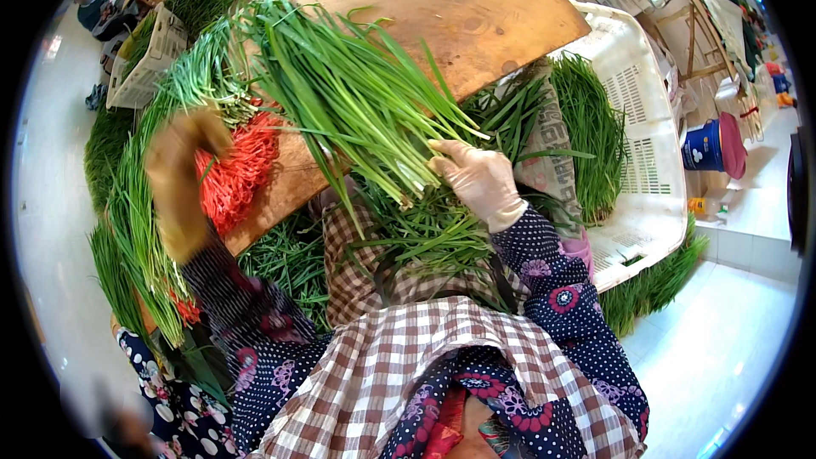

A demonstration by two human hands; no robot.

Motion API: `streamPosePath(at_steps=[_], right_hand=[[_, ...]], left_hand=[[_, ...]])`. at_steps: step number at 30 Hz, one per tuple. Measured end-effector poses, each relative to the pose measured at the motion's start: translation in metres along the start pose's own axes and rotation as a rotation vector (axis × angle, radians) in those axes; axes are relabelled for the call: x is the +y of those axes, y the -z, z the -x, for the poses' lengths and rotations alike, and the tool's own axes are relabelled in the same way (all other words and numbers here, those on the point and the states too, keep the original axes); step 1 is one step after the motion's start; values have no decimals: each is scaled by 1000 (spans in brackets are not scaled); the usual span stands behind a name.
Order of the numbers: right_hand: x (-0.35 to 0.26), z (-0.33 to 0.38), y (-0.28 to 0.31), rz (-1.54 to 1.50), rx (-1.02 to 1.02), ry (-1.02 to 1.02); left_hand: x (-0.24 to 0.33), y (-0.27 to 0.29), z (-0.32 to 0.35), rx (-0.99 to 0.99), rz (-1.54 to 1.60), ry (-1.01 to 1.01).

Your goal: The person bundles bunches of green chives by hand, securing them with red rubber bands, and then places the finished bundles into a large white plastic crate.

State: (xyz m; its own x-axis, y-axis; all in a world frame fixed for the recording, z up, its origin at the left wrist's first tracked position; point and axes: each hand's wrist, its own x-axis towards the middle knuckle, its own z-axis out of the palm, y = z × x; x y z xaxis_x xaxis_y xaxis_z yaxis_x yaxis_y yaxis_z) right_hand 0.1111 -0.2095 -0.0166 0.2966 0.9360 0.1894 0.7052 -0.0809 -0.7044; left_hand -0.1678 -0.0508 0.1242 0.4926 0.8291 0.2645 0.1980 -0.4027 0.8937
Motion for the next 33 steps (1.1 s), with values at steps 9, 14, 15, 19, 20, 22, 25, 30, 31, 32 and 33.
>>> streamPosePath(at_steps=[9,14,15,19,20,22,25,30,31,32,33], right_hand=[[-17,4,-1,257,-221,16],[-22,-3,-13,228,-202,-47],[-27,-2,-11,192,-194,-64],[-29,-2,-11,201,-102,31],[-33,2,-15,244,-85,172],[-32,12,-33,295,-157,271],[-32,17,-44,285,-171,270],[-27,-1,-20,93,-85,18],[-22,-3,-21,18,13,48],[-20,-5,-18,-30,9,0],[-21,-7,-17,94,-59,9]], left_hand=[[-122,-126,130,121,503,816],[-119,-163,101,46,998,785],[-115,-165,92,8,1054,749],[-123,-173,81,4,1163,670],[-130,-174,80,43,1156,740],[-126,-183,78,136,1158,716],[-122,-185,75,192,1117,768],[-134,-176,84,137,1170,839],[-137,-178,83,135,1211,832],[-140,-179,83,124,1234,823],[-143,-179,83,113,1257,814]])
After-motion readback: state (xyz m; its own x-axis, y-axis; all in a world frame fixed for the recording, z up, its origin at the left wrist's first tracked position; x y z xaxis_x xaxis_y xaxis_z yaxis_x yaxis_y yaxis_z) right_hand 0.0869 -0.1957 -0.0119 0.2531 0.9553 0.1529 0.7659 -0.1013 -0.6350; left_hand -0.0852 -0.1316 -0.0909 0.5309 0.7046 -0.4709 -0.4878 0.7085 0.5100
